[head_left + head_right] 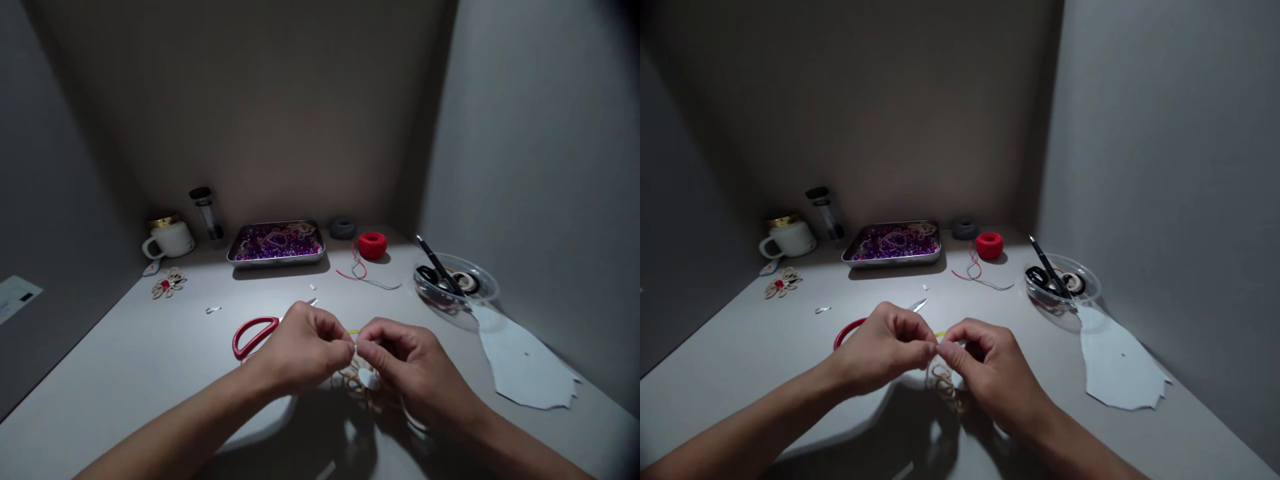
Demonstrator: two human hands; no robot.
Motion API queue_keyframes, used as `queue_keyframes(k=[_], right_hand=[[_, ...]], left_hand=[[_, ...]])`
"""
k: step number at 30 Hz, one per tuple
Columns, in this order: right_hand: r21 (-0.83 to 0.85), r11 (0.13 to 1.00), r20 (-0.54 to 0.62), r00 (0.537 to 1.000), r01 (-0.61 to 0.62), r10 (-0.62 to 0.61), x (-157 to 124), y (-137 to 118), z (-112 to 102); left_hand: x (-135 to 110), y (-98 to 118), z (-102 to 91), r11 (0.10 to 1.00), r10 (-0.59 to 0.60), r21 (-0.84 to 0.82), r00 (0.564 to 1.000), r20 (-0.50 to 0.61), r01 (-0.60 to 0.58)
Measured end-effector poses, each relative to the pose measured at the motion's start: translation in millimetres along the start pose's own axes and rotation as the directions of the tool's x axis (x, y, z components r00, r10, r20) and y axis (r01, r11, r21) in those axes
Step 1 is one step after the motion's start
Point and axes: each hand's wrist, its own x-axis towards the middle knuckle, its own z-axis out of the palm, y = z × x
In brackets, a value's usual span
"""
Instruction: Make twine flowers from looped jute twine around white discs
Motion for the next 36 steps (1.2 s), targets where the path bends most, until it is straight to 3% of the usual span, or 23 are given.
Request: queue_keyframes(k=[6,12,19,22,26,31,34,36], right_hand=[[0.084,0.991,0.074,0.993,-0.1,0.094,1,-2,0],[0.364,0.909,0.166,0.975,-0.203,0.151,2,7,0],[0.403,0.897,0.152,0.98,-0.18,0.128,4,7,4],[0.335,0.929,0.14,0.983,-0.157,0.116,2,5,2],[0.068,0.996,0.062,0.996,-0.066,0.062,-2,-4,3],[-0.25,0.966,-0.096,0.991,0.066,-0.093,-5,-13,10],[-0.276,0.956,-0.104,0.985,0.103,-0.137,-6,-14,9],[-0.184,0.981,-0.08,0.993,0.069,-0.085,-6,-14,6]], left_hand=[[1,0,-0.9,0.997,-0.017,-0.073,0.999,0.043,0.02],[1,3,-4.7,0.99,-0.024,-0.139,0.999,0.049,0.03],[2,3,-5.3,0.984,-0.037,-0.171,0.997,0.063,0.048],[1,2,-5.7,0.993,-0.025,-0.116,0.998,0.058,0.031],[-4,4,-2.3,0.998,-0.014,0.058,1.0,0.024,0.013],[-13,13,5.6,0.966,-0.002,0.26,1.0,-0.011,0.005],[-16,16,6.1,0.96,0.012,0.279,1.0,-0.026,-0.004],[-16,16,3.2,0.961,0.02,0.276,1.0,-0.019,-0.014]])
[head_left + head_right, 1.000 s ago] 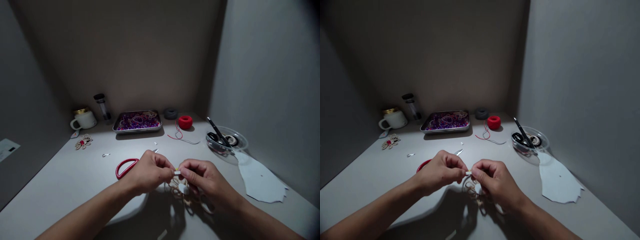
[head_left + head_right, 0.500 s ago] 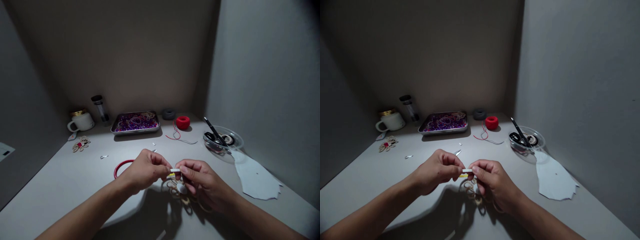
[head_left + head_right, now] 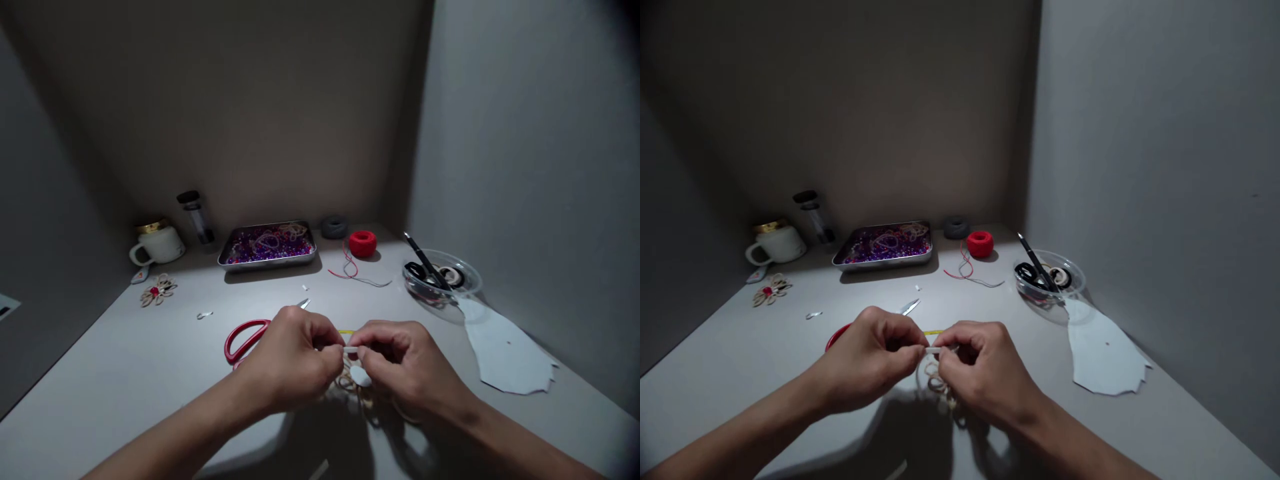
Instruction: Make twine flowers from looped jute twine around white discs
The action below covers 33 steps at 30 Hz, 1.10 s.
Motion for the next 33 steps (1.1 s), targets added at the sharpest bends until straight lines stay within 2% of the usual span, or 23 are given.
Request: queue_keyframes(k=[3,5,7,8,10,11,12,13,15,17,20,22,24,26,27,29,31,33], right_hand=[[0.281,0.949,0.115,0.987,-0.141,0.113,1,3,-4],[0.495,0.839,0.186,0.971,-0.227,0.152,3,3,-6],[0.671,0.677,0.243,0.952,-0.302,0.184,6,2,-6],[0.731,0.595,0.264,0.943,-0.333,0.204,7,1,-6],[0.805,0.469,0.293,0.931,-0.363,0.218,8,-1,-4],[0.828,0.422,0.306,0.928,-0.37,0.212,8,-2,-3],[0.845,0.383,0.321,0.926,-0.374,0.196,8,-3,-1],[0.86,0.348,0.333,0.927,-0.374,0.173,8,-3,1],[0.882,0.293,0.347,0.929,-0.37,0.128,5,-3,5],[0.893,0.274,0.345,0.934,-0.357,0.091,2,-2,10],[0.879,0.296,0.375,0.925,-0.375,0.06,-2,0,12],[0.853,0.364,0.372,0.925,-0.375,0.08,-2,2,9],[0.821,0.458,0.324,0.939,-0.341,0.12,1,5,4],[0.764,0.592,0.21,0.966,-0.257,0.149,4,7,-2],[0.702,0.686,0.129,0.981,-0.193,0.144,5,8,-5],[0.495,0.868,-0.026,0.997,-0.046,0.067,7,11,-9],[0.295,0.953,-0.108,0.993,0.07,-0.039,7,12,-10],[0.183,0.973,-0.116,0.986,0.139,-0.119,5,12,-9]], left_hand=[[5,-6,-5.2,0.995,0.092,-0.035,0.996,-0.02,-0.093],[10,-12,-7.4,0.981,0.18,-0.062,0.978,-0.103,-0.187],[14,-16,-6.9,0.961,0.251,-0.046,0.928,-0.276,-0.273],[14,-17,-5.3,0.949,0.288,-0.009,0.874,-0.391,-0.316],[13,-19,0.1,0.905,0.4,0.127,0.709,-0.581,-0.406],[11,-20,3.9,0.871,0.469,0.206,0.631,-0.618,-0.446],[10,-20,8.1,0.836,0.533,0.272,0.592,-0.604,-0.476],[8,-20,12.6,0.807,0.584,0.319,0.594,-0.553,-0.497],[5,-21,21.3,0.786,0.617,0.375,0.656,-0.435,-0.492],[4,-22,27.8,0.787,0.606,0.411,0.702,-0.375,-0.46],[5,-24,30.5,0.777,0.618,0.414,0.701,-0.356,-0.475],[6,-24,27.4,0.762,0.641,0.403,0.679,-0.358,-0.506],[6,-24,22.0,0.771,0.628,0.401,0.691,-0.358,-0.494],[5,-24,16.3,0.805,0.574,0.408,0.738,-0.355,-0.431],[4,-24,14.0,0.82,0.544,0.416,0.763,-0.349,-0.394],[2,-25,11.1,0.83,0.507,0.436,0.796,-0.332,-0.347],[1,-26,10.6,0.819,0.51,0.452,0.811,-0.287,-0.355],[1,-26,11.8,0.802,0.525,0.455,0.822,-0.223,-0.388]])
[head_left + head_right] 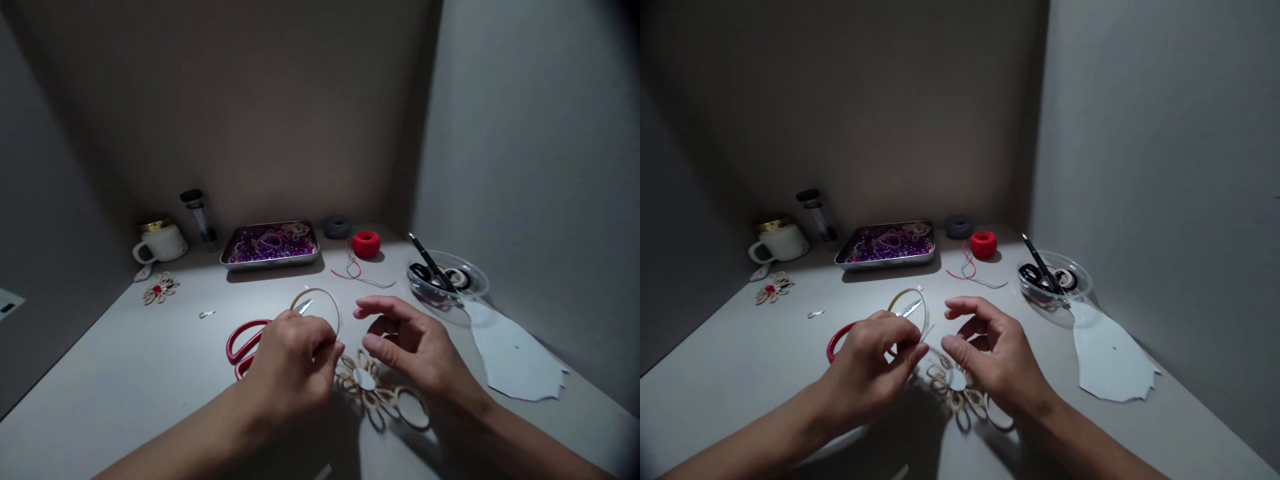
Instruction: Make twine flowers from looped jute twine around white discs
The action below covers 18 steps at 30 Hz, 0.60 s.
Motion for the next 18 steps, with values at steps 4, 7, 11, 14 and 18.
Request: queue_keyframes(k=[4,7,11,14,18], right_hand=[[-0.185,0.965,0.046,0.983,0.185,-0.18,0,0,2],[-0.258,0.93,0.082,0.965,0.261,-0.248,2,0,2],[-0.294,0.919,0.119,0.964,0.262,-0.237,1,-4,1],[-0.289,0.924,0.132,0.967,0.25,-0.22,0,-7,0],[-0.241,0.948,0.115,0.976,0.207,-0.184,-2,-10,0]], left_hand=[[-1,0,3.5,0.998,0.055,-0.016,0.996,0.074,-0.054],[-1,-1,5.0,0.998,0.059,-0.038,0.994,0.091,-0.055],[0,-1,4.4,0.994,0.06,-0.092,0.995,0.081,-0.053],[1,0,3.4,0.991,0.062,-0.127,0.995,0.084,-0.051],[1,3,3.4,0.981,0.058,-0.189,0.997,0.042,-0.049]])
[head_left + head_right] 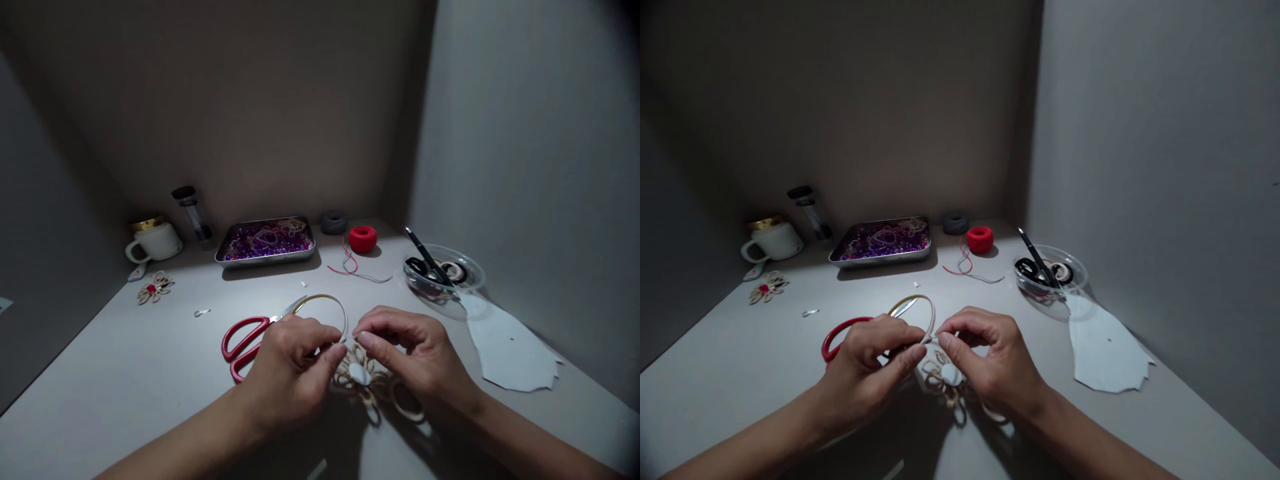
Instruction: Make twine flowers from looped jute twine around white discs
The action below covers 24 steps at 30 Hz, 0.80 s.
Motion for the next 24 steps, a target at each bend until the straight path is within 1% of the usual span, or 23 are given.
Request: queue_keyframes(k=[4,6,11,13,15,16,18,19,20,21,22,23,24], right_hand=[[0.032,0.999,-0.004,1.0,-0.023,0.023,-2,-2,2],[0.046,0.999,0.004,1.0,-0.027,0.027,-4,-2,3],[0.062,0.998,-0.038,0.999,-0.025,0.028,-7,2,8],[0.053,0.998,-0.071,0.997,0.031,-0.028,-10,3,11],[0.048,0.992,-0.102,0.989,0.116,-0.111,-15,1,13],[0.052,0.987,-0.121,0.982,0.15,-0.142,-18,0,13],[0.078,0.981,-0.191,0.969,0.177,-0.16,-22,-5,11],[0.099,0.98,-0.235,0.961,0.174,-0.147,-22,-8,9],[0.13,0.979,-0.28,0.953,0.16,-0.118,-21,-10,6],[0.169,0.977,-0.308,0.949,0.129,-0.072,-19,-12,2],[0.22,0.973,-0.305,0.952,0.075,-0.004,-16,-12,-1],[0.282,0.959,-0.275,0.957,-0.009,0.089,-12,-12,-5],[0.329,0.937,-0.232,0.953,-0.113,0.196,-9,-10,-8]], left_hand=[[-3,4,2.4,0.998,0.014,-0.062,0.998,-0.053,-0.017],[-4,4,3.8,0.996,0.002,-0.084,0.997,-0.076,-0.008],[-7,5,10.2,0.997,-0.027,-0.079,0.991,-0.129,0.017],[-7,9,13.9,0.993,-0.066,-0.104,0.983,-0.169,0.048],[-6,14,15.8,0.978,-0.146,-0.174,0.97,-0.193,0.113],[-5,15,15.3,0.963,-0.202,-0.219,0.96,-0.194,0.158],[0,13,10.5,0.919,-0.328,-0.298,0.918,-0.223,0.257],[2,9,6.5,0.9,-0.39,-0.312,0.883,-0.261,0.306],[5,2,2.2,0.89,-0.432,-0.309,0.837,-0.336,0.335],[8,-6,-1.9,0.898,-0.433,-0.257,0.819,-0.378,0.356],[10,-16,-5.0,0.923,-0.385,-0.152,0.847,-0.366,0.354],[12,-26,-6.6,0.953,-0.291,-0.007,0.908,-0.303,0.303],[13,-35,-6.4,0.962,-0.191,0.147,0.952,-0.238,0.23]])
